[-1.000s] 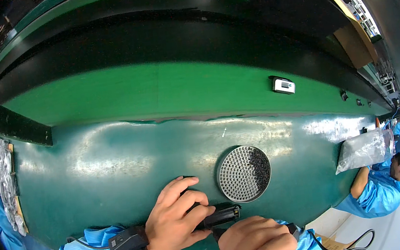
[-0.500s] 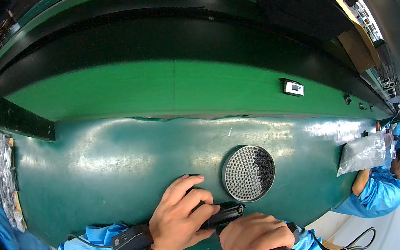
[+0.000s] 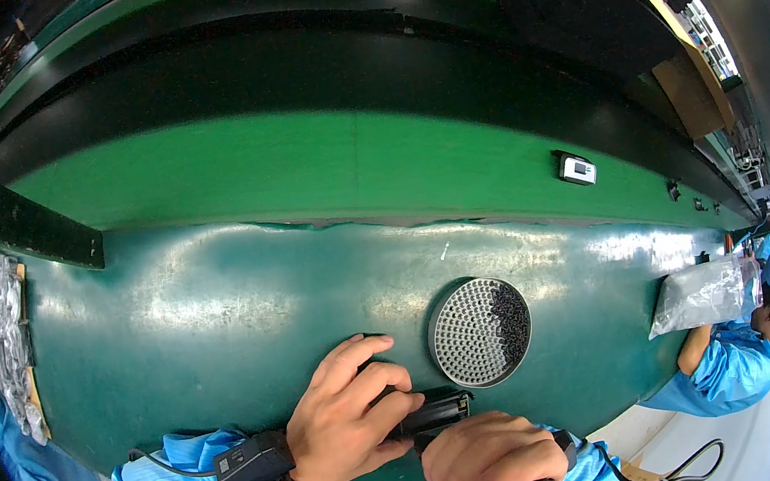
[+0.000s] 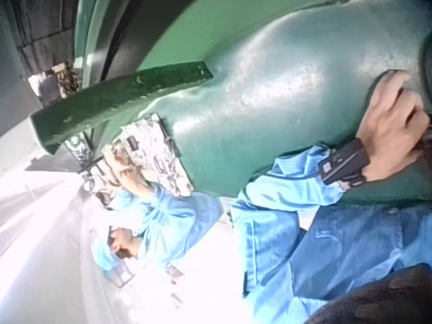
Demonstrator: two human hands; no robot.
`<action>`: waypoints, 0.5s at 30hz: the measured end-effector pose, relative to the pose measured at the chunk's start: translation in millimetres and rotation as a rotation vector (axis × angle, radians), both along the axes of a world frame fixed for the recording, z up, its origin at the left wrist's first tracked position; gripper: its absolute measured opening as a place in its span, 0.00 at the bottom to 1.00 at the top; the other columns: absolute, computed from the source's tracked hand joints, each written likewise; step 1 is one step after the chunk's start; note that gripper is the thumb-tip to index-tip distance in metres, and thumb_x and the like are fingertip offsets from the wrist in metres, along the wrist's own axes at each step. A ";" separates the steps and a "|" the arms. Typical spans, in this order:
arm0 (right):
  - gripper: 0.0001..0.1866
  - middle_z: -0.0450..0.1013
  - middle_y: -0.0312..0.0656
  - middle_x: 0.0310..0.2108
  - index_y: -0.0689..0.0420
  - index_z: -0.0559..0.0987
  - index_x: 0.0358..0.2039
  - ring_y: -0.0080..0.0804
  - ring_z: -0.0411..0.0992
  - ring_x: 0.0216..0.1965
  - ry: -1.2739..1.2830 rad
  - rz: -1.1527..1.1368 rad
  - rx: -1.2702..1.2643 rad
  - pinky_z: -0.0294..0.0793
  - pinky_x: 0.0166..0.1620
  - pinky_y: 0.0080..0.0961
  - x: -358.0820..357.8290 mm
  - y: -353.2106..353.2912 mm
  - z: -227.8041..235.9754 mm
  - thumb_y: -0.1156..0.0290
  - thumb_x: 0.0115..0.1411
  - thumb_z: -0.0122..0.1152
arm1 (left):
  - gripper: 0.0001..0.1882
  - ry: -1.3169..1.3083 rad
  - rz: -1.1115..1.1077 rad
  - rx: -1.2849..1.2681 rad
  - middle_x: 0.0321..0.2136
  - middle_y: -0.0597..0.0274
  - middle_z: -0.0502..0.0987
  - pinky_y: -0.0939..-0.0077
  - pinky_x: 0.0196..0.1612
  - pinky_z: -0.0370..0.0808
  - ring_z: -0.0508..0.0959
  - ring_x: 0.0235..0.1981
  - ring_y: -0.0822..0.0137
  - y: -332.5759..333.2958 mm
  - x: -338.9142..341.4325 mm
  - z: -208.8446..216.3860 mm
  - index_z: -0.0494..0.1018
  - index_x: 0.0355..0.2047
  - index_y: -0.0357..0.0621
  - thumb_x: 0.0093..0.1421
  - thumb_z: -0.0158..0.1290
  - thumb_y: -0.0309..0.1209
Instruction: The recorder uses an electric screwdriver to fasten screws into a small black plastic electronic housing component on an assembly line.
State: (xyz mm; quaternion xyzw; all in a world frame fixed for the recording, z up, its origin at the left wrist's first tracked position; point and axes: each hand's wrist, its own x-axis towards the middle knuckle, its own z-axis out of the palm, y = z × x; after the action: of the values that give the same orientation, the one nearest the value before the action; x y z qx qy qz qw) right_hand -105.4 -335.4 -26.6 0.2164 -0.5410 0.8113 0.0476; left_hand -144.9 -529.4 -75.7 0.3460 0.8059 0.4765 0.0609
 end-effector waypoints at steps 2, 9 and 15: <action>0.14 0.76 0.50 0.27 0.62 0.71 0.43 0.44 0.76 0.23 -0.027 0.061 -0.037 0.81 0.29 0.45 -3.3 10.4 -0.2 0.83 0.62 0.66 | 0.25 -0.003 -0.001 0.000 0.45 0.65 0.72 0.42 0.65 0.71 0.67 0.64 0.50 -0.6 -0.2 -0.3 0.81 0.39 0.47 0.37 0.74 0.32; 0.15 0.76 0.51 0.28 0.61 0.70 0.43 0.45 0.77 0.24 -0.033 0.114 -0.009 0.81 0.30 0.46 1.3 8.1 0.5 0.83 0.61 0.67 | 0.25 0.001 -0.001 -0.004 0.45 0.64 0.72 0.41 0.65 0.71 0.67 0.64 0.50 -0.5 0.7 0.1 0.81 0.40 0.47 0.38 0.74 0.33; 0.16 0.76 0.50 0.28 0.61 0.70 0.42 0.44 0.77 0.24 -0.051 0.031 -0.025 0.81 0.30 0.46 3.5 5.2 -1.6 0.84 0.60 0.68 | 0.26 -0.002 -0.001 0.002 0.46 0.64 0.73 0.42 0.65 0.71 0.67 0.64 0.50 -1.0 -1.2 1.3 0.81 0.40 0.47 0.37 0.74 0.32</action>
State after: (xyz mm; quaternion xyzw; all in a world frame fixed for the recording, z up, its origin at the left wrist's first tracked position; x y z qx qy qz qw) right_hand -101.8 -330.2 -28.2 0.2035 -0.5285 0.8239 0.0242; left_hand -146.0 -530.5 -74.4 0.3461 0.8052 0.4777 0.0615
